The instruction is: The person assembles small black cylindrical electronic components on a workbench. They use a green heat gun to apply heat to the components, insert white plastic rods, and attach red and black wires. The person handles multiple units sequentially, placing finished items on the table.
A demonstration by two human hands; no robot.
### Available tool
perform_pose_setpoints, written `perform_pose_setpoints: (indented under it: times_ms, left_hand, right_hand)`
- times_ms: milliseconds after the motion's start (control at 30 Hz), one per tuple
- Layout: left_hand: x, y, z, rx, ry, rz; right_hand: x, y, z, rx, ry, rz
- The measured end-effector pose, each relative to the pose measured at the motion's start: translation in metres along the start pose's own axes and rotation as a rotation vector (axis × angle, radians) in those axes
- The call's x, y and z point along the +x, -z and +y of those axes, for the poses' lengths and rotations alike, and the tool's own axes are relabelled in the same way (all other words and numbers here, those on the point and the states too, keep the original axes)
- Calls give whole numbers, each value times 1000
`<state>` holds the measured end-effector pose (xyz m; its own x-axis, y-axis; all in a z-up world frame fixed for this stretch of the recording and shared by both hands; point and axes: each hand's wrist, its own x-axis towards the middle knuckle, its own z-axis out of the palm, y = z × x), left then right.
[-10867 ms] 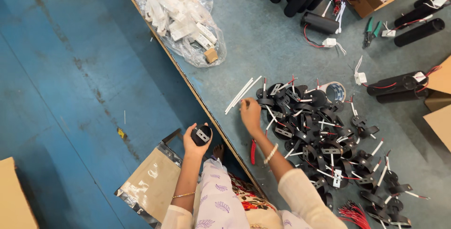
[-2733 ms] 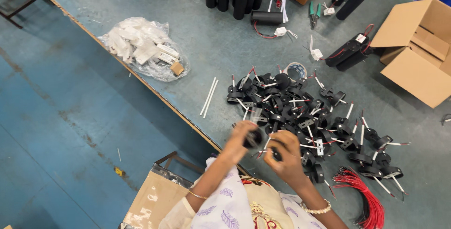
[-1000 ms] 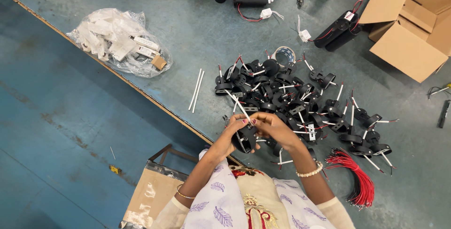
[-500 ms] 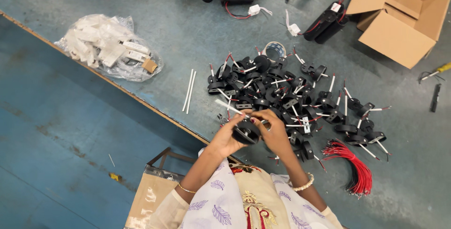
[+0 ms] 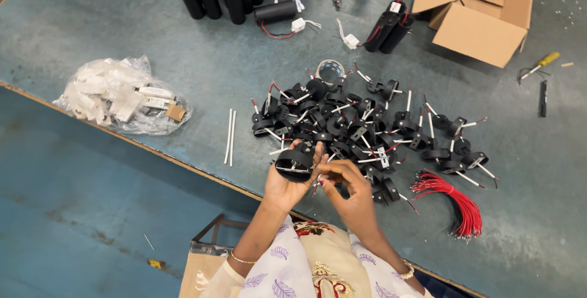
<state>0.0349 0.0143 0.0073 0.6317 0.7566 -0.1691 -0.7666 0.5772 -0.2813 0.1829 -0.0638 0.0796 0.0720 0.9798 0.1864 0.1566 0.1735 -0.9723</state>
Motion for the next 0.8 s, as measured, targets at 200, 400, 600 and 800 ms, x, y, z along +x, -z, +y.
perform_pose_setpoints:
  times_ms: [200, 400, 600, 800]
  left_hand:
    - [4, 7, -19, 215, -121, 74]
    - [12, 20, -45, 448, -275, 285]
    - [14, 34, -59, 638, -372, 281]
    - [20, 36, -48, 607, -446, 349]
  right_hand:
    - [-12, 1, -7, -239, 193, 136]
    - [-17, 7, 5, -512, 190, 195]
    - [-21, 9, 15, -605, 233, 196]
    - [-16, 12, 18, -506, 25, 128]
